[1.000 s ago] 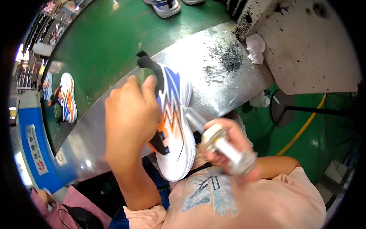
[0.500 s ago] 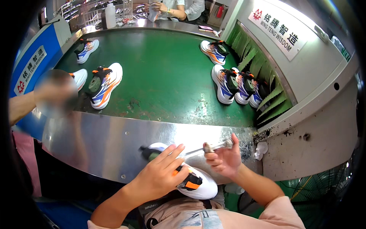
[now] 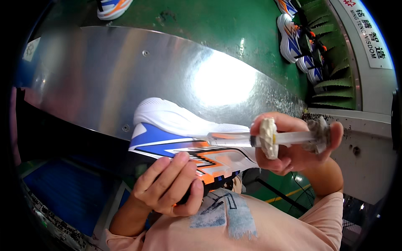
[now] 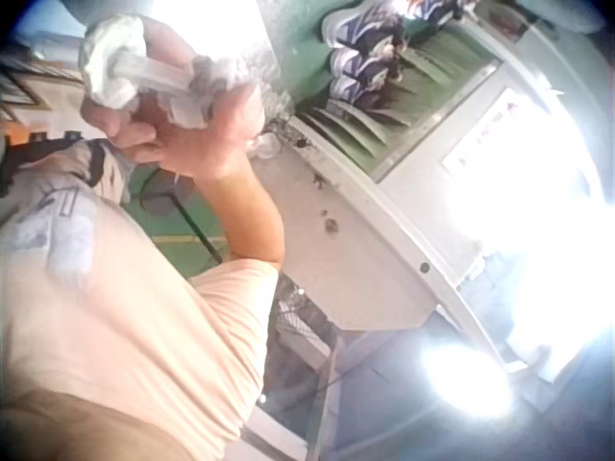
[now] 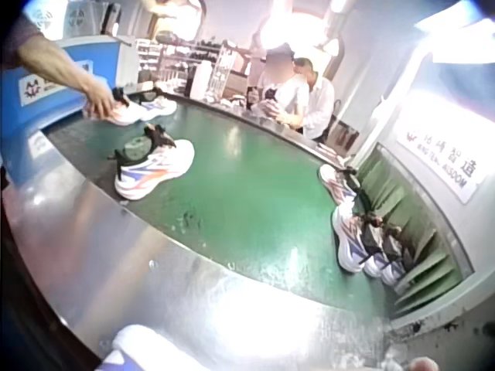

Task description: The person applies liquid from a syringe-style tool to the side seams of several shoes on a conveyor belt and rubs the liquid into the material by hand.

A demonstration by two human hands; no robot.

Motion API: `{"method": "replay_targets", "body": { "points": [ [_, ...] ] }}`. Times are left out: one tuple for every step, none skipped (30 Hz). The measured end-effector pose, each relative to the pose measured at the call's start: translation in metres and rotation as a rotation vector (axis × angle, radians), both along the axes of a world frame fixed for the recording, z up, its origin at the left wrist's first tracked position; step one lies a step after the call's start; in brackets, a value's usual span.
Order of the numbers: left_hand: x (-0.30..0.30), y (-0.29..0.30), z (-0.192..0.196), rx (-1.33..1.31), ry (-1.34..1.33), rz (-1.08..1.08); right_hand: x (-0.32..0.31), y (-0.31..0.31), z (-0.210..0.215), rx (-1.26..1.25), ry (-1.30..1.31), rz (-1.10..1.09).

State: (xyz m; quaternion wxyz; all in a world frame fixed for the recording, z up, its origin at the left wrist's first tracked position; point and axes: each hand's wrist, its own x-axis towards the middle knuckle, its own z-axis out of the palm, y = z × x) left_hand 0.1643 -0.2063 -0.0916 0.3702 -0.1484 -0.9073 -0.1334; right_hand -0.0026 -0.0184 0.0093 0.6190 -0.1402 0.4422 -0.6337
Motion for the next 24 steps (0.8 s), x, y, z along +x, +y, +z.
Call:
{"method": "replay_targets", "body": {
  "points": [
    [0.003, 0.000, -0.001, -0.005, 0.008, 0.013, 0.003, 0.006, -0.001, -0.017, 0.008, -0.016],
    [0.006, -0.002, 0.001, -0.012, -0.032, 0.004, 0.005, 0.013, -0.001, -0.038, 0.012, -0.029],
    [0.008, -0.002, -0.003, -0.022, -0.009, 0.026, 0.007, 0.019, -0.003, -0.053, 0.010, -0.044],
    [0.009, -0.003, -0.003, -0.024, -0.017, 0.024, 0.012, 0.026, -0.006, -0.100, 0.007, -0.064],
    [0.010, -0.004, -0.004, -0.026, -0.014, 0.023, 0.015, 0.030, -0.007, -0.106, 0.036, -0.091],
    [0.011, -0.005, -0.005, -0.024, -0.014, 0.020, 0.018, 0.035, -0.008, -0.107, 0.063, -0.121],
    [0.013, -0.008, -0.004, -0.036, -0.034, 0.010, 0.019, 0.038, -0.009, -0.120, 0.090, -0.142],
    [0.014, -0.009, -0.004, -0.042, -0.041, 0.014, 0.021, 0.043, -0.003, -0.055, 0.118, -0.155],
    [0.015, -0.010, -0.005, -0.047, -0.049, 0.018, 0.025, 0.046, 0.002, 0.012, 0.112, -0.190],
    [0.014, -0.012, -0.005, -0.071, -0.031, 0.018, 0.029, 0.049, 0.008, 0.076, 0.107, -0.227],
    [0.014, -0.013, -0.004, -0.077, -0.040, 0.020, 0.034, 0.052, 0.014, 0.141, 0.100, -0.265],
    [0.015, -0.015, -0.003, -0.088, -0.047, 0.028, 0.040, 0.056, 0.018, 0.198, 0.070, -0.293],
    [0.014, -0.016, -0.003, -0.097, -0.054, 0.030, 0.041, 0.061, 0.018, 0.202, 0.082, -0.298],
    [0.013, -0.014, 0.001, -0.080, -0.081, 0.036, 0.041, 0.066, 0.017, 0.196, 0.092, -0.301],
    [0.013, -0.015, 0.003, -0.090, -0.094, 0.041, 0.040, 0.071, 0.017, 0.195, 0.100, -0.301],
    [0.012, -0.015, 0.005, -0.095, -0.099, 0.057, 0.040, 0.076, 0.008, 0.097, 0.110, -0.326],
    [0.012, -0.016, 0.007, -0.098, -0.100, 0.066, 0.045, 0.081, 0.000, 0.006, 0.100, -0.370],
    [0.013, -0.020, 0.010, -0.108, -0.125, 0.070, 0.049, 0.085, -0.007, -0.087, 0.090, -0.406],
    [0.012, -0.023, 0.012, -0.112, -0.147, 0.059, 0.059, 0.090, -0.015, -0.172, 0.060, -0.469],
    [0.011, -0.026, 0.015, -0.122, -0.174, 0.058, 0.065, 0.097, -0.023, -0.194, 0.038, -0.516],
    [0.010, -0.031, 0.018, -0.144, -0.180, 0.053, 0.070, 0.103, -0.030, -0.217, 0.020, -0.561],
    [0.011, -0.035, 0.019, -0.169, -0.186, 0.058, 0.074, 0.112, -0.037, -0.175, 0.013, -0.590],
    [0.007, -0.036, 0.020, -0.188, -0.187, 0.049, 0.079, 0.116, -0.042, -0.176, 0.000, -0.620],
    [0.003, -0.035, 0.021, -0.204, -0.186, 0.043, 0.083, 0.120, -0.047, -0.176, -0.010, -0.652]
  ]
}}
